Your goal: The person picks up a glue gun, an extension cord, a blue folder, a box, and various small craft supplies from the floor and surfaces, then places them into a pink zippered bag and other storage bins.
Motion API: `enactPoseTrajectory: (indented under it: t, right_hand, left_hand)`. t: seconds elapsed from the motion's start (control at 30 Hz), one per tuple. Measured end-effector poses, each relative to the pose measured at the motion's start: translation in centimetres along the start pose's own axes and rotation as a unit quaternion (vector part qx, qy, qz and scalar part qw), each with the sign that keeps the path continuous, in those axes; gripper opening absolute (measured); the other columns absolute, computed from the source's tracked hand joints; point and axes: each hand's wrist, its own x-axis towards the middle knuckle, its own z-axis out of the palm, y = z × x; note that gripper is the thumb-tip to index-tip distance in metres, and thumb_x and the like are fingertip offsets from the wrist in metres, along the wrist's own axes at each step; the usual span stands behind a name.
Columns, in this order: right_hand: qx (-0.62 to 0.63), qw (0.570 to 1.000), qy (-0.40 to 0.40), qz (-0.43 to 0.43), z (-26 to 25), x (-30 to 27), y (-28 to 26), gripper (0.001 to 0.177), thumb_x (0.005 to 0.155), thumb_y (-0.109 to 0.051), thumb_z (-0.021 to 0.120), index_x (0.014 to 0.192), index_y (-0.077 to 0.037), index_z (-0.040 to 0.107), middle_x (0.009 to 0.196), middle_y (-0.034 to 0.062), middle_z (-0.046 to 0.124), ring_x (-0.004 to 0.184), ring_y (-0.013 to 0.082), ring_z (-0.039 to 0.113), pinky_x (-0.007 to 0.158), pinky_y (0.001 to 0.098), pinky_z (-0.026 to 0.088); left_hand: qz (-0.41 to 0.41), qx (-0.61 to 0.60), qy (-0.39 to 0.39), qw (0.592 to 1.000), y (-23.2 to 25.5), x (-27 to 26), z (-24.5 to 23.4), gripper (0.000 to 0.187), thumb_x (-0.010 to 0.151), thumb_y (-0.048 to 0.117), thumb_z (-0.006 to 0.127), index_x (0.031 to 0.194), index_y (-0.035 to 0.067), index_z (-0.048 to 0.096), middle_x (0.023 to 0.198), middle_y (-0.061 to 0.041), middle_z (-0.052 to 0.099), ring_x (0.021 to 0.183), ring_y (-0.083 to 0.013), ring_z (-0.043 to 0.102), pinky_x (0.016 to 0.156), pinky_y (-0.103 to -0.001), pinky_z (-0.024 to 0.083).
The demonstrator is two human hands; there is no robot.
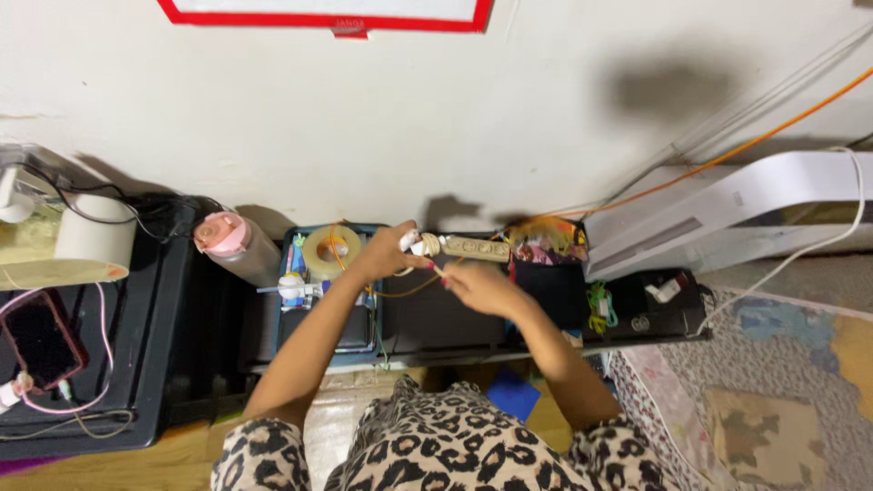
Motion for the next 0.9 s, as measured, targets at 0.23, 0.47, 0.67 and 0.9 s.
enactPoseTrajectory:
  t: [0.23, 0.47, 0.67, 0.9]
  right_hand:
    - [-0.083, 0.995, 0.000, -0.050, -7.4, 2.1, -2.5, 0.013, 0.091, -0.026, 0.071, 0.092, -0.013, 0.074, 0.083, 0.0073, 0.071, 0.074, 0.0255, 0.067, 0.069, 0.0423, 0.052]
    - [0.341, 0.937, -0.030, -0.066, -2.7, 5.6, 2.5, 0.018, 0.100, -0.024, 0.067, 0.097, -0.006, 0.068, 0.088, 0.0002, 0.066, 0.080, 0.0075, 0.060, 0.072, 0.0265, 0.050]
    - [0.610, 0.786, 0.097, 0.018, 3.5, 3.6, 4.9, 0.014, 0.105, -0.019, 0.062, 0.103, -0.006, 0.067, 0.095, -0.0016, 0.066, 0.089, 0.0085, 0.061, 0.080, 0.0266, 0.052]
    - [0.728, 0.657, 0.192, 0.038, 7.6, 2.6, 7.1, 0.031, 0.087, 0.002, 0.054, 0.114, -0.008, 0.065, 0.099, 0.0022, 0.068, 0.081, 0.0117, 0.060, 0.066, 0.0271, 0.045]
  left_hand:
    - [0.080, 0.045, -0.095, 0.991, 3.7, -1.1, -0.6, 0.058, 0.068, 0.039, 0.094, 0.096, 0.002, 0.060, 0.087, -0.020, 0.071, 0.076, -0.0317, 0.063, 0.073, -0.040, 0.052]
    - [0.031, -0.093, -0.126, 0.987, 6.7, -3.1, -2.2, 0.050, 0.071, 0.029, 0.093, 0.103, 0.006, 0.064, 0.084, -0.003, 0.069, 0.079, -0.0116, 0.060, 0.077, -0.032, 0.052]
    - [0.041, -0.159, -0.082, 0.983, 3.7, -3.0, 0.7, 0.053, 0.071, 0.026, 0.094, 0.110, 0.004, 0.065, 0.097, 0.002, 0.068, 0.090, -0.0086, 0.060, 0.083, -0.027, 0.050]
    - [-0.059, -0.352, -0.009, 0.934, -0.7, -0.7, 6.0, 0.038, 0.083, 0.020, 0.090, 0.105, 0.005, 0.064, 0.088, 0.000, 0.063, 0.077, -0.0075, 0.056, 0.066, -0.026, 0.048]
